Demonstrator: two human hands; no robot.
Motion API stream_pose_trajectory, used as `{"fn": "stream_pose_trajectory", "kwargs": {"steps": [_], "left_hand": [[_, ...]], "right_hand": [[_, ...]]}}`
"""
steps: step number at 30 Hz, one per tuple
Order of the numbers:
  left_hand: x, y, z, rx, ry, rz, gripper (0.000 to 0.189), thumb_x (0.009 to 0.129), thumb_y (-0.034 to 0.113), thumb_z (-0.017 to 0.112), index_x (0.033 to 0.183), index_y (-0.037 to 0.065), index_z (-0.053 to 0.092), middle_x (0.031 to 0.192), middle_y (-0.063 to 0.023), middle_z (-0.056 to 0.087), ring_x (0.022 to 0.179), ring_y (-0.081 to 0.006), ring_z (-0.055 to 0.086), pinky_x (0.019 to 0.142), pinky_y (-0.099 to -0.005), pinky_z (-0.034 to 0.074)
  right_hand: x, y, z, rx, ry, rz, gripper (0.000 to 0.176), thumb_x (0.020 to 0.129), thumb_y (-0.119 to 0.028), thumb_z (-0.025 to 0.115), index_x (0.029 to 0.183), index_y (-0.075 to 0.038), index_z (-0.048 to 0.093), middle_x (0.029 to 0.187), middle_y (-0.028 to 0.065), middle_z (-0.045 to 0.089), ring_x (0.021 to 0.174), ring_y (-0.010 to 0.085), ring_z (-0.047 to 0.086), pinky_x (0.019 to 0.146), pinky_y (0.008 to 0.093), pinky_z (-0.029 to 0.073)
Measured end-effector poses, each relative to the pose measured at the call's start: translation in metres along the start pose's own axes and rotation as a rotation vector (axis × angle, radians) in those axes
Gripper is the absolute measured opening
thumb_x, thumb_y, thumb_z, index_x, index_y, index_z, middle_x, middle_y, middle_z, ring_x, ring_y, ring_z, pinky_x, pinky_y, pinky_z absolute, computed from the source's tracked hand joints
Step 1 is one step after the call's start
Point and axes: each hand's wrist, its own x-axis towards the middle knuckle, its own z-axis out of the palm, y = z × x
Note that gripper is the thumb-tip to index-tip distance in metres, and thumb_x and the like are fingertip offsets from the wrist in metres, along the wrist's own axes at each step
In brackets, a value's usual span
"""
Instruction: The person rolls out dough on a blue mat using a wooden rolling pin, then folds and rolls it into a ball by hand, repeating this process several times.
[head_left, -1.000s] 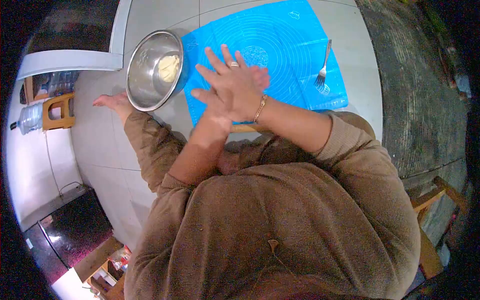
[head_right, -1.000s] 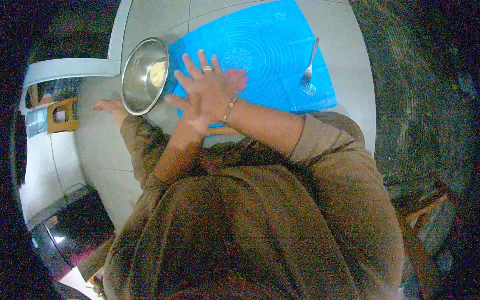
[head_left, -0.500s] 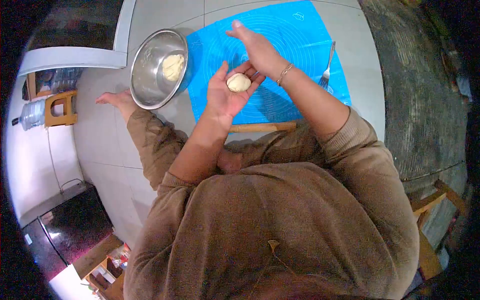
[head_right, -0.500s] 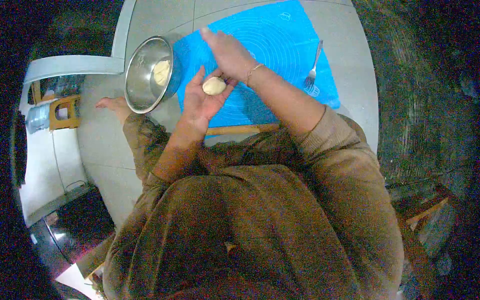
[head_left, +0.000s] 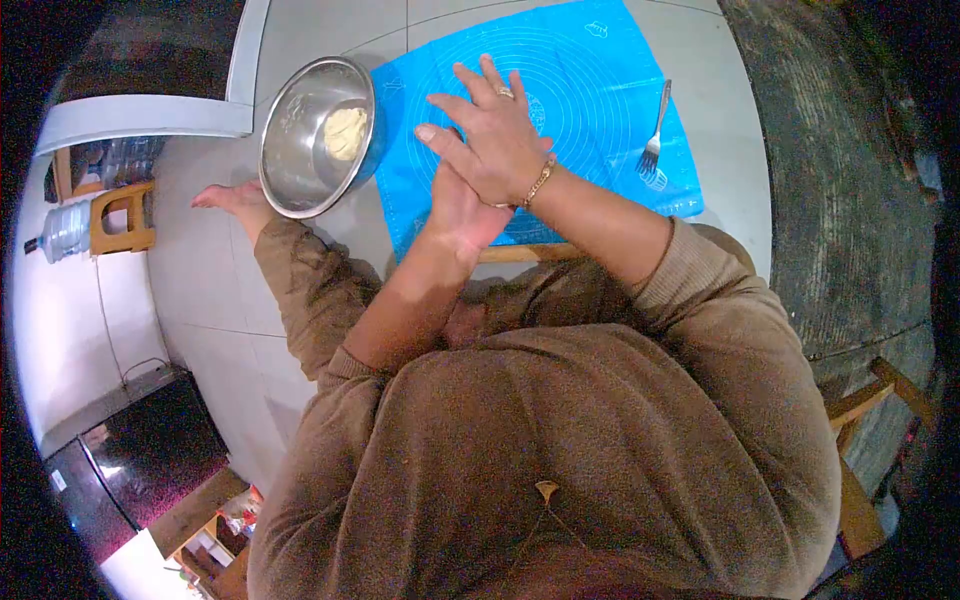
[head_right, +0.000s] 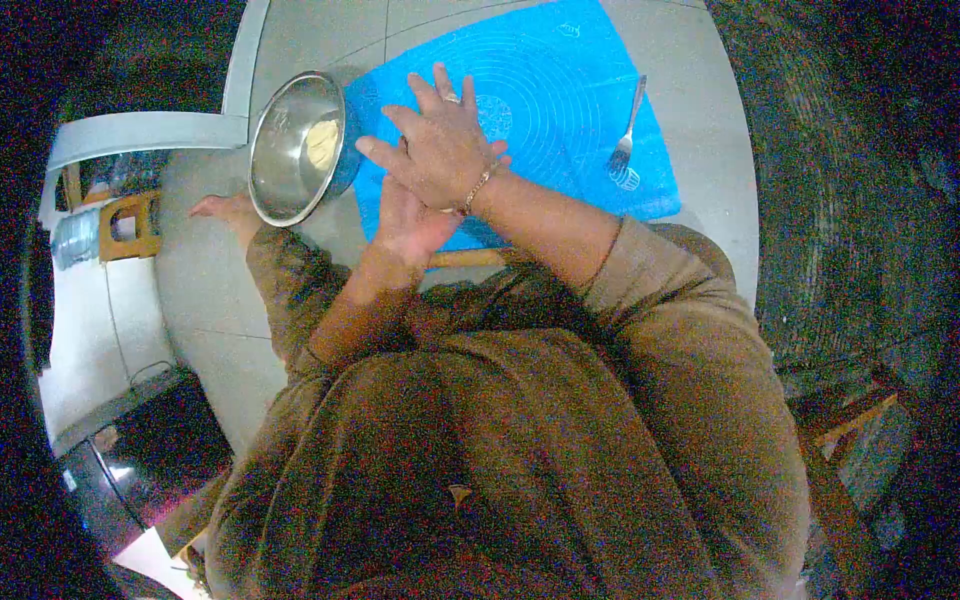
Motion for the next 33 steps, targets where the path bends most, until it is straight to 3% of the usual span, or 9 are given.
{"fn": "stream_pose_trajectory", "kwargs": {"steps": [5,8,11,14,16,20,23,28,33], "left_hand": [[0.013,-0.003,-0.026,-0.065,-0.266,-0.01,0.066,0.095,0.057,0.023,0.143,0.012,0.028,0.143,-0.0111,0.036,0.127,-0.0346,0.039,0.105,-0.0494,0.032],[0.011,0.0,-0.021,-0.086,-0.232,-0.041,0.064,0.095,0.054,0.028,0.141,0.01,0.031,0.14,-0.0135,0.04,0.127,-0.0375,0.038,0.106,-0.0527,0.03],[0.014,0.001,-0.017,-0.12,-0.159,-0.096,0.062,0.095,0.052,0.032,0.138,0.007,0.035,0.137,-0.0159,0.043,0.127,-0.0405,0.037,0.106,-0.056,0.028],[0.023,0.007,-0.022,-0.126,-0.126,-0.135,0.064,0.094,0.052,0.037,0.135,0.004,0.037,0.135,-0.019,0.045,0.126,-0.0416,0.038,0.106,-0.0581,0.028],[0.03,0.013,-0.031,-0.112,-0.114,-0.152,0.069,0.091,0.057,0.041,0.132,0.0,0.038,0.133,-0.022,0.044,0.124,-0.0399,0.041,0.104,-0.0579,0.032],[0.033,0.022,-0.043,-0.136,-0.143,-0.021,0.068,0.092,0.055,0.041,0.13,0.0,0.038,0.132,-0.0243,0.043,0.124,-0.041,0.04,0.104,-0.0601,0.03],[0.037,0.027,-0.054,-0.081,-0.124,0.064,0.071,0.092,0.055,0.04,0.135,0.0,0.031,0.137,-0.0264,0.035,0.126,-0.0408,0.038,0.105,-0.0597,0.029],[0.04,0.035,-0.06,0.032,0.211,0.114,0.076,0.091,0.057,0.038,0.137,-0.002,0.026,0.133,-0.0251,0.042,0.123,-0.0407,0.043,0.101,-0.0559,0.035],[0.048,0.04,-0.102,0.307,0.323,0.163,0.067,0.092,0.046,0.048,0.133,-0.005,0.033,0.127,-0.0227,0.048,0.114,-0.0355,0.051,0.092,-0.0474,0.045]], "right_hand": [[0.0,0.001,-0.003,-0.024,0.115,-0.081,0.066,0.083,-0.063,0.048,0.116,-0.008,0.062,0.13,0.0272,0.045,0.129,0.0501,0.029,0.103,0.0675,0.015],[0.0,-0.002,-0.007,-0.007,0.084,-0.032,0.065,0.083,-0.063,0.048,0.115,-0.008,0.062,0.132,0.0265,0.044,0.129,0.0513,0.027,0.103,0.0677,0.014],[-0.001,0.01,0.013,0.009,0.042,0.095,0.066,0.083,-0.063,0.047,0.112,-0.006,0.063,0.124,0.0264,0.051,0.126,0.0479,0.036,0.104,0.0606,0.024],[0.019,0.035,0.001,0.667,-0.024,0.258,0.063,0.085,-0.06,0.047,0.109,-0.004,0.064,0.116,0.0259,0.057,0.112,0.0409,0.053,0.096,0.0497,0.04],[0.032,0.029,-0.029,0.902,-0.01,0.522,0.06,0.087,-0.055,0.049,0.108,-0.001,0.065,0.113,0.0229,0.06,0.116,0.0335,0.051,0.099,0.0426,0.037],[0.039,0.047,-0.039,0.548,-0.365,0.571,0.053,0.086,-0.048,0.056,0.104,0.001,0.066,0.102,0.019,0.065,0.1,0.0258,0.061,0.086,0.0368,0.047],[0.024,0.061,-0.002,0.443,-0.601,0.181,0.047,0.08,-0.045,0.06,0.093,-0.001,0.068,0.086,0.0186,0.068,0.073,0.0332,0.065,0.07,0.0404,0.053],[0.021,0.046,-0.002,0.406,-0.566,0.176,0.034,0.075,-0.035,0.066,0.086,-0.003,0.069,0.082,0.0183,0.067,0.074,0.0317,0.065,0.071,0.0411,0.052],[0.013,0.071,0.021,0.416,-0.463,0.32,0.031,0.075,-0.034,0.067,0.083,-0.004,0.068,0.081,0.0184,0.066,0.076,0.0326,0.064,0.071,0.0428,0.05]]}}
